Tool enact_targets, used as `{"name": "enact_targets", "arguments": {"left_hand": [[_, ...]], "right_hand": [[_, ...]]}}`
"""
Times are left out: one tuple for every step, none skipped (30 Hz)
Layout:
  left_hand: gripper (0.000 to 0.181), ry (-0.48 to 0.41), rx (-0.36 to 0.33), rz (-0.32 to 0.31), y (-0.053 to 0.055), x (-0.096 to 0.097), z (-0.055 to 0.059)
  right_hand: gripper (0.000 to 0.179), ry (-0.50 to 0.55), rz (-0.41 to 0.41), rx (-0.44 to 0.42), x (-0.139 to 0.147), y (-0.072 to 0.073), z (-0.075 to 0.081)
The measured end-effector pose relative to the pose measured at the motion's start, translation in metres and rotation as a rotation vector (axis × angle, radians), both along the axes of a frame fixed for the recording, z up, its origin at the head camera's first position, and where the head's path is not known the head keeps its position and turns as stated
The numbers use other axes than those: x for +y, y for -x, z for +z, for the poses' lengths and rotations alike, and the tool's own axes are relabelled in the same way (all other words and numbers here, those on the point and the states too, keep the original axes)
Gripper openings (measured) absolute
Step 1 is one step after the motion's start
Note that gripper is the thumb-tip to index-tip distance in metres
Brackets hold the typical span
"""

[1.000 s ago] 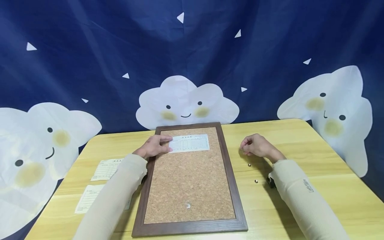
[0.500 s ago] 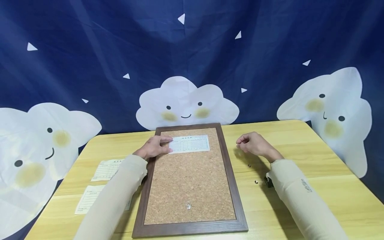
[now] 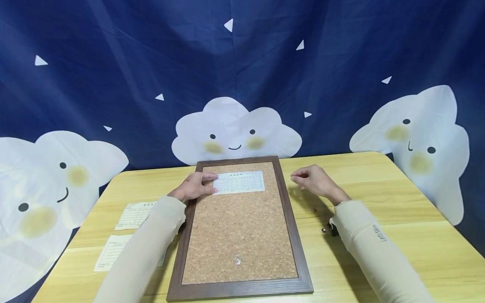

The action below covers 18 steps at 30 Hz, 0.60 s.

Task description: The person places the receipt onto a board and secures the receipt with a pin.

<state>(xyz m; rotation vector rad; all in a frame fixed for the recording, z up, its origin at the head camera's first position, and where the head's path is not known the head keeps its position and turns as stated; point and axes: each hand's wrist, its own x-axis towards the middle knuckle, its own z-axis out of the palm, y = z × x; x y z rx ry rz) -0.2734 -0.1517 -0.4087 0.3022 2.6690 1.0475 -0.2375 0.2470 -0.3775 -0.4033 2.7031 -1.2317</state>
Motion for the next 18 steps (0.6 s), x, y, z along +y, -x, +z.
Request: {"name": "enact_targets", "arguments": {"left_hand": [[0.056, 0.001, 0.0, 0.0, 0.0, -0.0001, 0.0001], [0.056, 0.001, 0.001, -0.001, -0.0001, -0.0002, 0.0004], [0.056, 0.003, 0.001, -0.002, -0.0001, -0.0003, 0.0004], [0.056, 0.003, 0.001, -0.002, -0.0003, -0.0004, 0.0004], [0.056, 0.003, 0.002, -0.003, -0.0004, -0.0004, 0.0005], [0.056, 0.004, 0.003, -0.004, -0.0005, -0.0005, 0.0005], [0.056, 0.005, 0.004, -0.005, -0.0005, -0.0004, 0.0004], [0.055, 0.005, 0.004, -0.005, -0.0005, -0.0004, 0.0003], [0.056, 0.006, 0.005, -0.006, -0.0004, -0.0004, 0.0002], [0.056, 0.007, 0.006, -0.008, -0.0002, -0.0003, 0.0001], [0.056, 0.008, 0.006, -0.008, -0.0001, -0.0003, 0.0], [0.056, 0.008, 0.005, -0.008, 0.0, -0.0002, -0.0001], [0.056, 0.01, 0.005, -0.006, 0.0001, -0.0002, -0.0002], [0.056, 0.011, 0.004, -0.005, 0.0002, -0.0003, -0.0003], [0.056, 0.012, 0.003, -0.005, 0.0002, -0.0003, -0.0003], [0.056, 0.013, 0.003, -0.004, 0.0004, -0.0005, -0.0005], [0.056, 0.013, 0.002, -0.004, 0.0005, -0.0006, -0.0006], [0.056, 0.013, 0.003, -0.004, 0.0007, -0.0009, -0.0007]], "right_hand": [[0.033, 0.0, -0.001, 0.003, -0.0006, 0.0002, -0.0002], [0.033, -0.002, -0.005, 0.008, -0.0014, 0.0002, -0.0003], [0.033, -0.005, -0.009, 0.014, -0.0019, 0.0004, -0.0004], [0.034, -0.004, -0.013, 0.02, -0.0022, 0.0006, -0.0006], [0.034, -0.007, -0.019, 0.026, -0.0027, 0.0006, -0.0007], [0.034, -0.008, -0.022, 0.033, -0.003, 0.0007, -0.0006], [0.035, -0.007, -0.024, 0.038, -0.0034, 0.0007, -0.0003], [0.035, -0.009, -0.025, 0.043, -0.0038, 0.0008, -0.0001], [0.035, -0.008, -0.025, 0.049, -0.004, 0.0011, 0.0003], [0.035, -0.01, -0.023, 0.055, -0.0043, 0.0013, 0.0007], [0.036, -0.013, -0.02, 0.062, -0.0048, 0.0015, 0.0013], [0.036, -0.017, -0.016, 0.067, -0.0053, 0.0017, 0.0018], [0.036, -0.019, -0.014, 0.07, -0.0057, 0.002, 0.0023], [0.035, -0.024, -0.012, 0.076, -0.0063, 0.0023, 0.0028], [0.035, -0.027, -0.01, 0.081, -0.0067, 0.0027, 0.0031], [0.035, -0.029, -0.009, 0.082, -0.0074, 0.003, 0.0036], [0.035, -0.031, -0.007, 0.085, -0.0082, 0.0034, 0.0042], [0.034, -0.03, -0.006, 0.089, -0.0093, 0.0037, 0.005]]}}
